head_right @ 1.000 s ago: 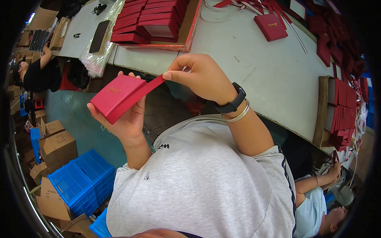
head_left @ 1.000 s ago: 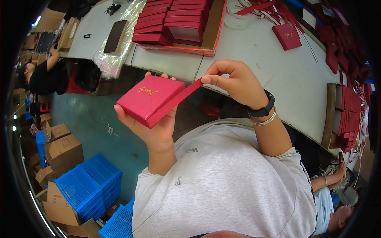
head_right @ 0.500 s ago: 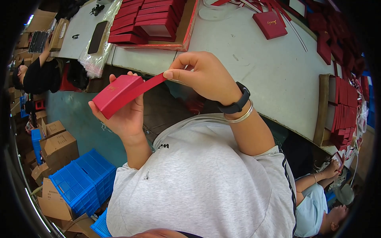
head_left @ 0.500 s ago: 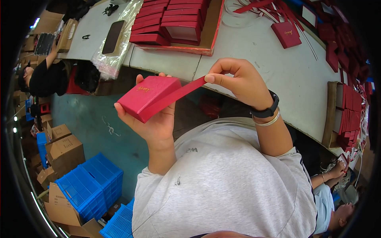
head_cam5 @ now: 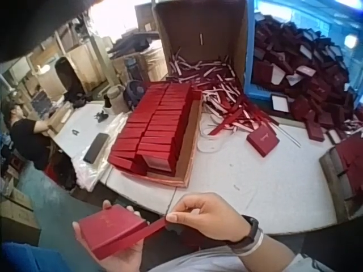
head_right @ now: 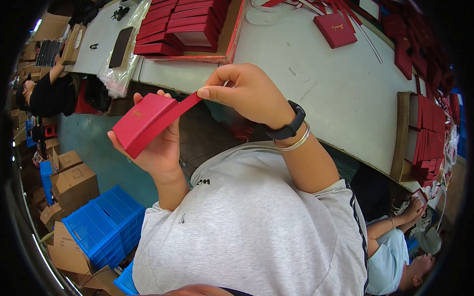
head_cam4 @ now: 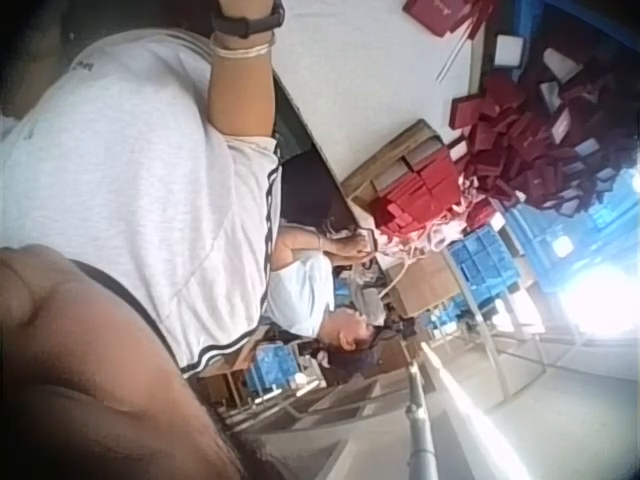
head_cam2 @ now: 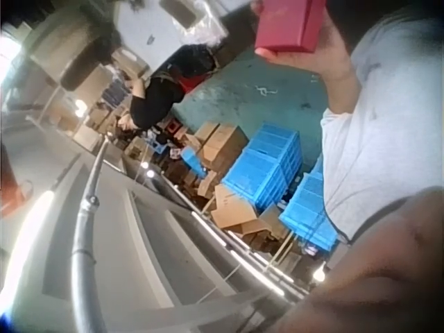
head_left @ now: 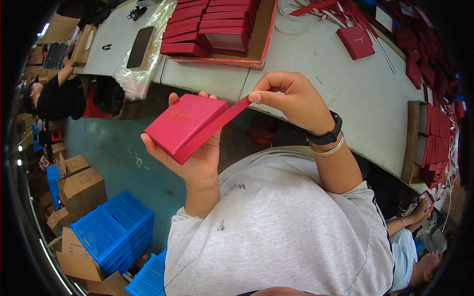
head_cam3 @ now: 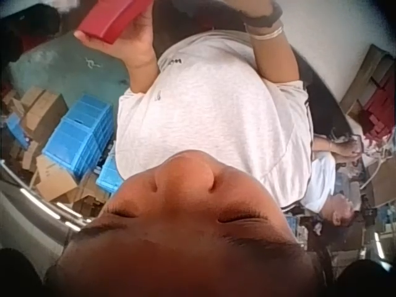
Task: Attaching ribbons to pink jewelry boxes and organizing them at a workstation.
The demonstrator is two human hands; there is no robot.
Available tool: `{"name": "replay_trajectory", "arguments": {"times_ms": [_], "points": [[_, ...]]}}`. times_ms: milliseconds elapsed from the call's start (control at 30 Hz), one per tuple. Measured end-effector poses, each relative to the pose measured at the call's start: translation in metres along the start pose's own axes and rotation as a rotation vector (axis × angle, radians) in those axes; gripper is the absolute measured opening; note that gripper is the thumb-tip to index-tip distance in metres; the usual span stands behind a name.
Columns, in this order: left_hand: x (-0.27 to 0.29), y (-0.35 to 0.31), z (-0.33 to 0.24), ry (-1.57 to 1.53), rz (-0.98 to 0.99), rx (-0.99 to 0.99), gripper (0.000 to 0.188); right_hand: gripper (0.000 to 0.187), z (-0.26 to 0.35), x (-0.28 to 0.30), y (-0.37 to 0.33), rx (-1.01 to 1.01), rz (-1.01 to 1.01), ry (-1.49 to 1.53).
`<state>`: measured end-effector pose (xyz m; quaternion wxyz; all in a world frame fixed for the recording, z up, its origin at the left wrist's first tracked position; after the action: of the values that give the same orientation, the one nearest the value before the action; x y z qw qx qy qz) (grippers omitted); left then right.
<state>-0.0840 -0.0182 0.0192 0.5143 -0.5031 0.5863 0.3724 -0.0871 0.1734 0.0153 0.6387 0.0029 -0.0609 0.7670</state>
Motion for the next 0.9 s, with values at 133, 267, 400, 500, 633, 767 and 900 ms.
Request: {"name": "replay_trajectory", "arguments": {"times_ms": [133,267,400,500,633,767,900], "points": [[-0.002,-0.001,0.006,-0.016,-0.009,0.069,0.081,0.016,0.001,0.0,-0.001,0.002,0.003,-0.001],[-0.001,-0.001,0.014,-0.104,-0.016,0.151,0.08,0.016,0.0,-0.001,-0.002,0.004,-0.008,0.016],[0.002,-0.003,0.025,-0.143,-0.017,0.236,0.083,0.014,0.0,-0.003,-0.007,0.024,0.0,-0.019],[-0.001,-0.005,0.033,-0.158,0.002,0.301,0.087,0.013,-0.003,-0.014,-0.008,0.099,0.002,0.015],[0.004,-0.008,0.032,0.062,0.011,0.28,0.085,0.009,0.003,-0.026,-0.014,0.286,0.027,0.089],[0.008,-0.012,0.027,0.2,-0.087,0.129,0.076,0.007,0.018,-0.039,-0.025,0.368,0.099,0.11],[0.003,-0.01,0.02,0.287,0.036,0.058,0.061,0.007,0.025,-0.039,-0.026,0.369,0.115,0.165]]}}
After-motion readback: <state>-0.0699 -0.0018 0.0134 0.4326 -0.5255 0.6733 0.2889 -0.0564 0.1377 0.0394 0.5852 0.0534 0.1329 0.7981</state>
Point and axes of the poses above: each hand's wrist, its own y-axis towards the middle knuckle, its own x-axis out of the back of the hand, z = x × y, the point moved 6 cm from there along y, towards the middle knuckle, and after that the axes turned 6 degrees about -y, right-handed, at the moved point
